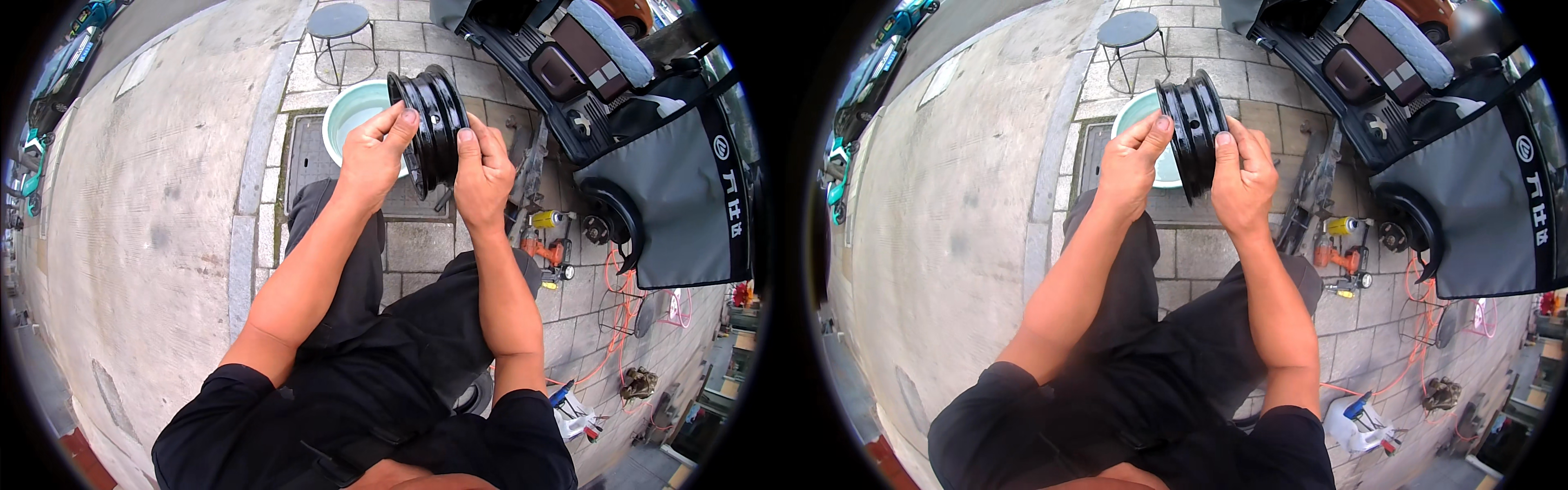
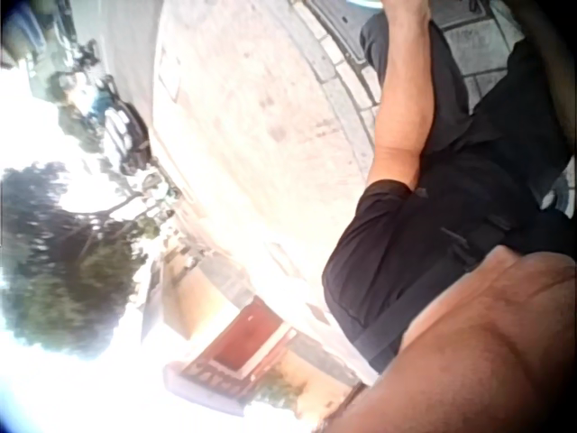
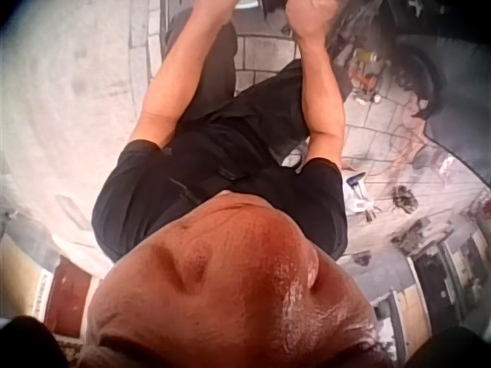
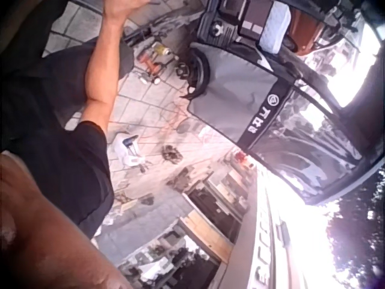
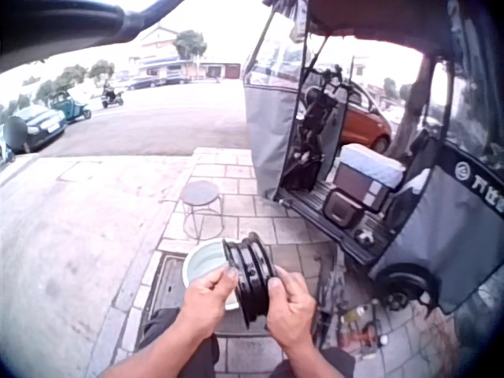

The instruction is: The person handles a black wheel hub, rotates it, and applies lubricant from a spray can. They also pick up a tire and place it on the ground, then continue to manipulate the hub and spray it with lubricant.

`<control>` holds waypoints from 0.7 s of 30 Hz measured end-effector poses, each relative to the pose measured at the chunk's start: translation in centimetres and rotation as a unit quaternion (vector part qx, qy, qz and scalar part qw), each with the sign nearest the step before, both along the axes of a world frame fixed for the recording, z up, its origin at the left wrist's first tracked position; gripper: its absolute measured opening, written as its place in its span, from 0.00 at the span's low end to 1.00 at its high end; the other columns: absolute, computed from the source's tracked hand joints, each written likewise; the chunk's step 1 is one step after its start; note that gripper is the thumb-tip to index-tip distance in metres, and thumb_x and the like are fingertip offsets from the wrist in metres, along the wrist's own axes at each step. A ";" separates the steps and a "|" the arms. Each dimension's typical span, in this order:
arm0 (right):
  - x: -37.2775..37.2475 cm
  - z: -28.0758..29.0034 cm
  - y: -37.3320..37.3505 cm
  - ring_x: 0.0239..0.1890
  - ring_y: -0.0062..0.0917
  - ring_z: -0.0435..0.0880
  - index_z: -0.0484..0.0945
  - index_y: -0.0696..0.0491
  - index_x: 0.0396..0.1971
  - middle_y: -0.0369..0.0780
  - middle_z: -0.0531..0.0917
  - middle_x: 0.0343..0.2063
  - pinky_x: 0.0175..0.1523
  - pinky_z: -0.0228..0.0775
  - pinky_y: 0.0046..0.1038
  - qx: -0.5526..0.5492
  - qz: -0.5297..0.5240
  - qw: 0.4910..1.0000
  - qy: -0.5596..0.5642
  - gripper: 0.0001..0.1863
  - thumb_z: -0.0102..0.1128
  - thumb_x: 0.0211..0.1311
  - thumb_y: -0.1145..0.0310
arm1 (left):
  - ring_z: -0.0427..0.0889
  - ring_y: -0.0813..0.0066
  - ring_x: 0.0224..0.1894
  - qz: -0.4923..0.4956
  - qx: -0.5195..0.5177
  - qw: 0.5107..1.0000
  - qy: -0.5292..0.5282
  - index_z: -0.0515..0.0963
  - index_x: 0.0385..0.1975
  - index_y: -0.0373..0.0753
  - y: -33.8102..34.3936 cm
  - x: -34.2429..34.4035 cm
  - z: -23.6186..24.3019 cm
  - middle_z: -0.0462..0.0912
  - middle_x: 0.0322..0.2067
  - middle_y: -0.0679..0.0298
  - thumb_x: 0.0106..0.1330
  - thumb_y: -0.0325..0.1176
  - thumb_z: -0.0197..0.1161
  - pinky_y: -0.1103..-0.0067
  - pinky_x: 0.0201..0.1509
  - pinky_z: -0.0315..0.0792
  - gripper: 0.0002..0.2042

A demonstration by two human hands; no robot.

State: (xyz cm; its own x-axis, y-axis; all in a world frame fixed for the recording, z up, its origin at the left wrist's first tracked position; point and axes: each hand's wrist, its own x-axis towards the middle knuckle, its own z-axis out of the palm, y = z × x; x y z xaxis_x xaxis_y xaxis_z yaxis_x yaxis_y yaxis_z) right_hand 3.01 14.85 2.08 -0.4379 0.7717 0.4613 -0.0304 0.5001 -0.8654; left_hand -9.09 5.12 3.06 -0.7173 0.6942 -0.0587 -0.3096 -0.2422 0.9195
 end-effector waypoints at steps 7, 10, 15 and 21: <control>0.4 0.0 0.2 0.45 0.26 0.82 0.85 0.62 0.55 0.41 0.85 0.41 0.55 0.73 0.27 0.009 -0.013 1.000 0.012 0.14 0.59 0.78 0.72 | 0.81 0.80 0.53 0.002 0.018 1.000 0.009 0.77 0.65 0.23 0.3 0.7 0.3 0.87 0.53 0.61 0.78 0.37 0.68 0.82 0.60 0.75 0.25; 0.5 0.4 0.1 0.46 0.27 0.82 0.85 0.61 0.56 0.41 0.85 0.41 0.55 0.74 0.27 0.017 -0.017 1.000 0.004 0.14 0.58 0.78 0.72 | 0.82 0.79 0.54 0.005 0.013 1.000 0.016 0.77 0.65 0.23 0.5 0.5 -0.3 0.87 0.54 0.61 0.77 0.38 0.69 0.81 0.61 0.75 0.25; 0.3 0.2 0.1 0.47 0.29 0.83 0.85 0.60 0.56 0.42 0.85 0.42 0.56 0.74 0.28 0.031 -0.021 0.999 0.011 0.14 0.58 0.78 0.72 | 0.81 0.79 0.55 -0.003 0.041 0.998 0.044 0.78 0.64 0.24 0.4 0.4 -0.7 0.87 0.55 0.60 0.77 0.38 0.69 0.80 0.62 0.75 0.25; -0.1 0.1 0.0 0.46 0.29 0.83 0.85 0.60 0.57 0.42 0.85 0.43 0.56 0.74 0.29 0.031 -0.022 0.999 0.019 0.15 0.58 0.78 0.72 | 0.81 0.79 0.55 -0.002 0.052 0.997 0.048 0.78 0.64 0.25 0.2 0.3 -0.6 0.86 0.55 0.61 0.78 0.37 0.68 0.80 0.62 0.75 0.23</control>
State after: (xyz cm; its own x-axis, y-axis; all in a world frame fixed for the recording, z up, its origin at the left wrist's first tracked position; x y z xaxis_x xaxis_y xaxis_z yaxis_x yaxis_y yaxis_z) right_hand 2.91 14.83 2.22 -0.3852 0.7588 0.5251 -0.0391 0.5551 -0.8309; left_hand -8.77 5.35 2.45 -0.7138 0.6955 0.0827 -0.2225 -0.3371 0.9148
